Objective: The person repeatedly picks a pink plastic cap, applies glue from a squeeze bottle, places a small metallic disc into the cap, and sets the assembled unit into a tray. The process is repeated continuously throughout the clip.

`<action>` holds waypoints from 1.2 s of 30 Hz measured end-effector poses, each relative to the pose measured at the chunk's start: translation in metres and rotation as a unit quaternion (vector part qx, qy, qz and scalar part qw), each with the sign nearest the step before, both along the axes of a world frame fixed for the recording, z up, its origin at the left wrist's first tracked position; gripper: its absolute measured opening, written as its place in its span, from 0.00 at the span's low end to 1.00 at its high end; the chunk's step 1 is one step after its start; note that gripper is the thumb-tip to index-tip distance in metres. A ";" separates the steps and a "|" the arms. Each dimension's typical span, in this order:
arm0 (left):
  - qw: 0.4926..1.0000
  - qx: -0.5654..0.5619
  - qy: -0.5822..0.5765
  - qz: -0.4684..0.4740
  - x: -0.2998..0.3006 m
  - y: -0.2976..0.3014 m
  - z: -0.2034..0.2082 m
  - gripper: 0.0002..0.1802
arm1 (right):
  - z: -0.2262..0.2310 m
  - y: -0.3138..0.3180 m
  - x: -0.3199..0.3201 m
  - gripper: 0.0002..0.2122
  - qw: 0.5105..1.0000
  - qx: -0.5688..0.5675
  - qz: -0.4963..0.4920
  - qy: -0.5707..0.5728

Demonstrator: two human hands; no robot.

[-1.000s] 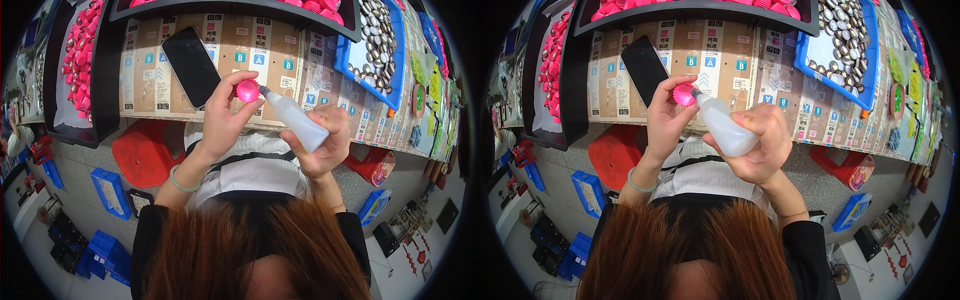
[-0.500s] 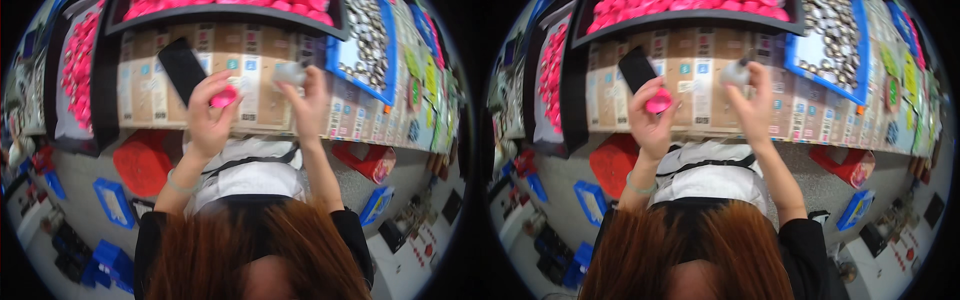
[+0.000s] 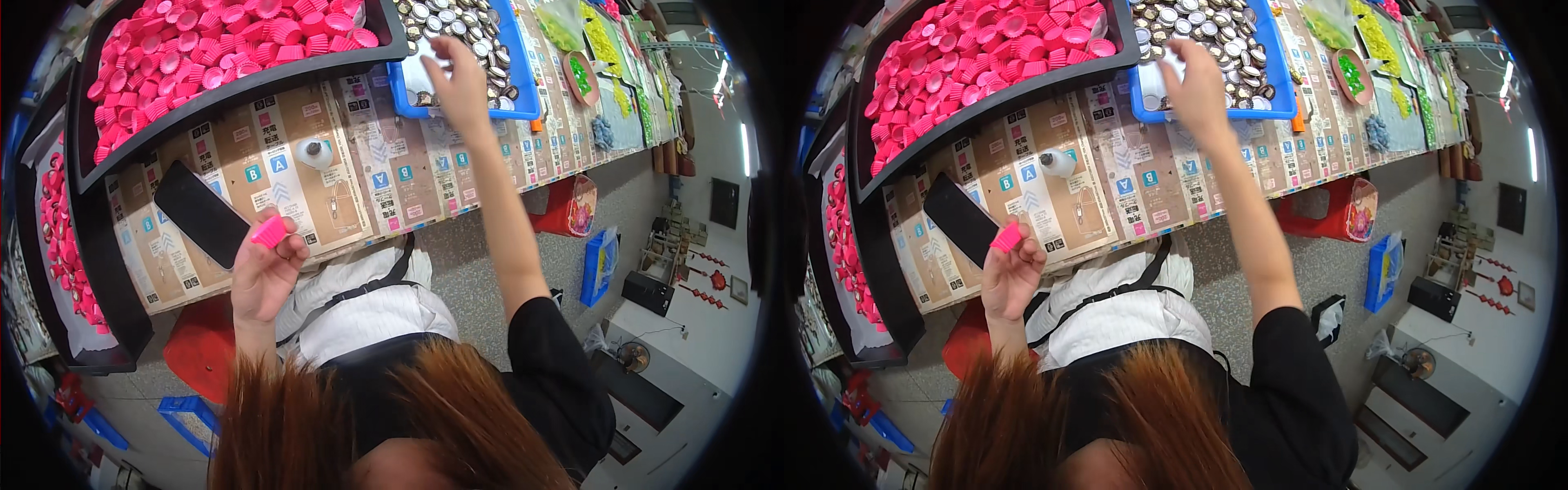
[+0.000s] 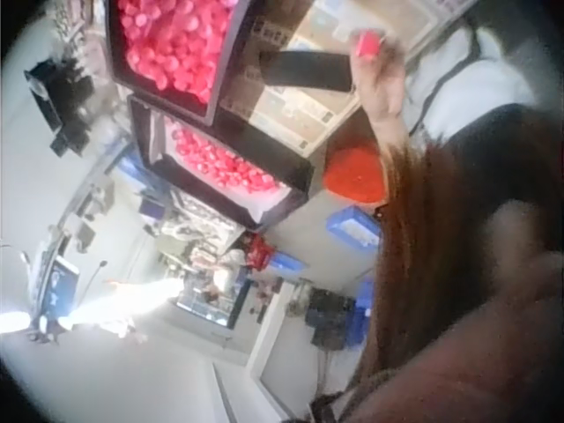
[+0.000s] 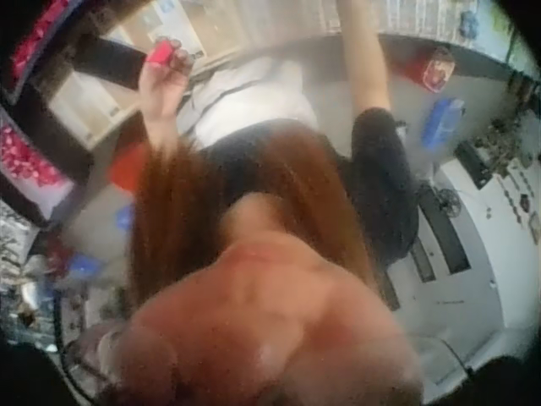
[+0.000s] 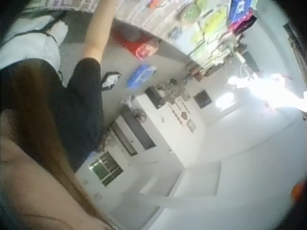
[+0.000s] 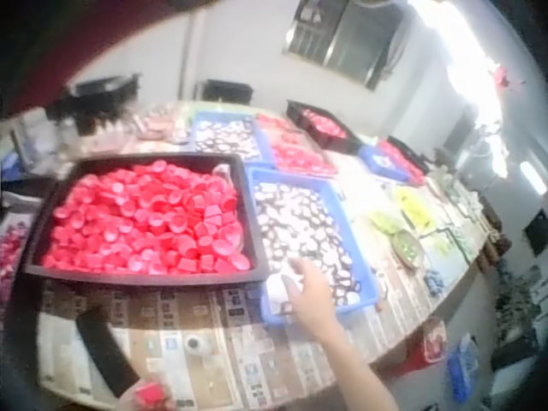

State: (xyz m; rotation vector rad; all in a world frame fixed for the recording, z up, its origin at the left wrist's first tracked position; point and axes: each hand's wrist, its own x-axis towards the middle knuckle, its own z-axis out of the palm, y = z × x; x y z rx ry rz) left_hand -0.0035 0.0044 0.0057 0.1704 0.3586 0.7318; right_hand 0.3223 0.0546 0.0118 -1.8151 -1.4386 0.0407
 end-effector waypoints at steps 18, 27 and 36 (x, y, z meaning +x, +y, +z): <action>0.990 -0.045 -0.130 0.022 -0.010 0.004 -0.001 0.21 | 0.027 -0.056 -0.057 0.08 0.898 -0.055 0.056 0.433; 0.994 -0.080 -0.041 0.055 -0.005 -0.001 -0.011 0.19 | -0.015 -0.090 -0.132 0.06 0.952 -0.243 0.073 0.174; 0.992 -0.107 -0.037 0.051 -0.006 -0.005 -0.018 0.18 | -0.015 -0.091 -0.129 0.10 0.975 -0.121 0.188 0.016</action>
